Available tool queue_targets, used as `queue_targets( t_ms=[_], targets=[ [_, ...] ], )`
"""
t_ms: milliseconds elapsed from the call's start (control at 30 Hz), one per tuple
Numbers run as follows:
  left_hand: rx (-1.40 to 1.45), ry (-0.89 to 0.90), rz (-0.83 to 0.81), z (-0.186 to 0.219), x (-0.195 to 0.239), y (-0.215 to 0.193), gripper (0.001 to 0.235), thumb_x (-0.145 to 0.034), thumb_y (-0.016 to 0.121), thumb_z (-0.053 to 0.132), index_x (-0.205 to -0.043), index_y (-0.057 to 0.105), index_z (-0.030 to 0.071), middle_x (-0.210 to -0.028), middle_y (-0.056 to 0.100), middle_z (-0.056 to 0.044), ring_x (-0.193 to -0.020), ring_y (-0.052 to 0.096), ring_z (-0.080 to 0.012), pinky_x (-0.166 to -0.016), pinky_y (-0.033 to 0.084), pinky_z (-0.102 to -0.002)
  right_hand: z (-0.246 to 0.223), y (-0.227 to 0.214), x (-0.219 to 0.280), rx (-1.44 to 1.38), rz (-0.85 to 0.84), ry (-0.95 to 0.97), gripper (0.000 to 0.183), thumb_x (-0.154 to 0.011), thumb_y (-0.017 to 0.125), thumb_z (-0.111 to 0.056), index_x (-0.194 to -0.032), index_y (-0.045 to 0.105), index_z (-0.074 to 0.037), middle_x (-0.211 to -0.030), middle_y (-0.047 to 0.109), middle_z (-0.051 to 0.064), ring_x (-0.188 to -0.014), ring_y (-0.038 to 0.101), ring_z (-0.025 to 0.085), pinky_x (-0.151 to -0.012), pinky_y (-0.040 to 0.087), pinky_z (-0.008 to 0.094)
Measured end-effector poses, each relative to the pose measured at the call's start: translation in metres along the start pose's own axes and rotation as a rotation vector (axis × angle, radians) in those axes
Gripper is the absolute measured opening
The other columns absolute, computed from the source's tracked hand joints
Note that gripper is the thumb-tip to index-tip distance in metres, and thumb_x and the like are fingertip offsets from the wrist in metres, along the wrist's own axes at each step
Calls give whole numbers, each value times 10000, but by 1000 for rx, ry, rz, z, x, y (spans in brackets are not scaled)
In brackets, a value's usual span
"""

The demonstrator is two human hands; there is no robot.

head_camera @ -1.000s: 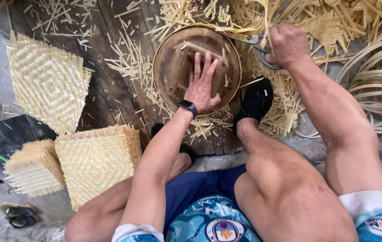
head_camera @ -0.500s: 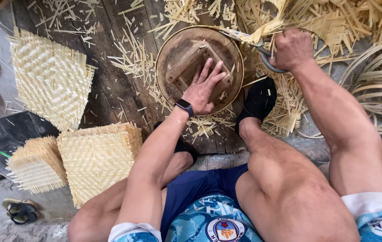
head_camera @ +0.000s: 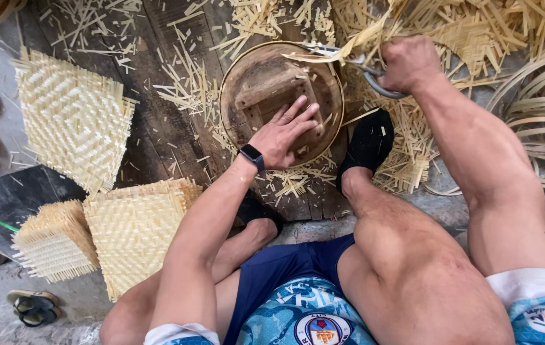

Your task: The person sits on the floor and repeatedly places a woven bamboo mat onto a circular wooden mold, then uses shears to trim the excess bamboo strips flush with the mold's edge. The person flips the mold, removes the trimmed mat, and repeats the process with additional mats.

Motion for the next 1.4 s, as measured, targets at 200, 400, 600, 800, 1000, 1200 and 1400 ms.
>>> queue_targets(
  t_ms=[200, 400, 600, 800, 1000, 1200, 1400],
  targets=[
    [140, 92, 170, 2, -4, -24, 445, -760, 709, 145, -1195, 650, 69, -1565, 526, -90, -1509, 373, -270, -1120, 490, -446, 44, 30, 27, -799, 36, 492, 149, -964, 633, -211, -876, 675, -98, -709, 576, 0, -592, 539, 110, -524, 551, 376],
    [351, -237, 522, -61, -36, -67, 215, -955, 610, 166, -1090, 776, 143, -952, 749, -60, -900, 702, -192, -821, 597, -356, 112, 16, 57, -412, 312, 731, 905, -756, 987, -427, -1300, 490, 98, -1290, 505, 293, -1202, 507, 414, -983, 441, 540],
    [50, -288, 484, -140, -100, -91, 207, -960, 776, 295, -962, 829, 95, -838, 697, -136, -846, 627, -290, -776, 504, -432, 1, 29, 54, -1088, -51, 639, 393, -918, 646, 21, -1303, 585, 69, -1662, 437, 56, -944, 689, 438, -846, 597, 526],
    [406, -586, 233, -182, -126, -49, 264, -754, 876, 350, -904, 810, 144, -931, 791, -53, -816, 732, -147, -801, 598, -300, -79, 24, 48, -1616, -84, 607, 164, -900, 745, -141, -996, 668, -32, -909, 716, 61, -754, 691, 140, -681, 620, 318],
    [285, -612, 340, -178, -120, -55, 298, -698, 939, 383, -834, 841, 136, -951, 719, -83, -907, 638, -223, -845, 518, -372, -70, 35, 40, -1319, 58, 510, 174, -899, 791, -147, -949, 679, -22, -870, 700, 81, -758, 627, 153, -674, 518, 301],
    [194, -517, 418, -166, -105, -68, 299, -820, 869, 403, -907, 822, 121, -930, 654, -80, -923, 605, -226, -856, 486, -402, -74, 24, 58, -1242, 245, 468, 216, -927, 799, -208, -964, 725, -9, -846, 719, 70, -750, 653, 158, -699, 539, 322],
    [353, -1013, 267, -241, 51, -67, 310, -967, 778, 396, -989, 783, 86, -914, 749, -114, -746, 683, -216, -706, 562, -379, -89, 10, 71, -1186, 166, 420, 305, -903, 824, -219, -1032, 689, 22, -810, 711, 94, -708, 648, 139, -663, 550, 301]
  ],
)
Point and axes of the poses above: each hand's wrist, its own x-axis away from the middle knuckle, its own y-axis out of the palm, z = x × y, the point moved 8 cm from there along -x, towards the middle knuckle
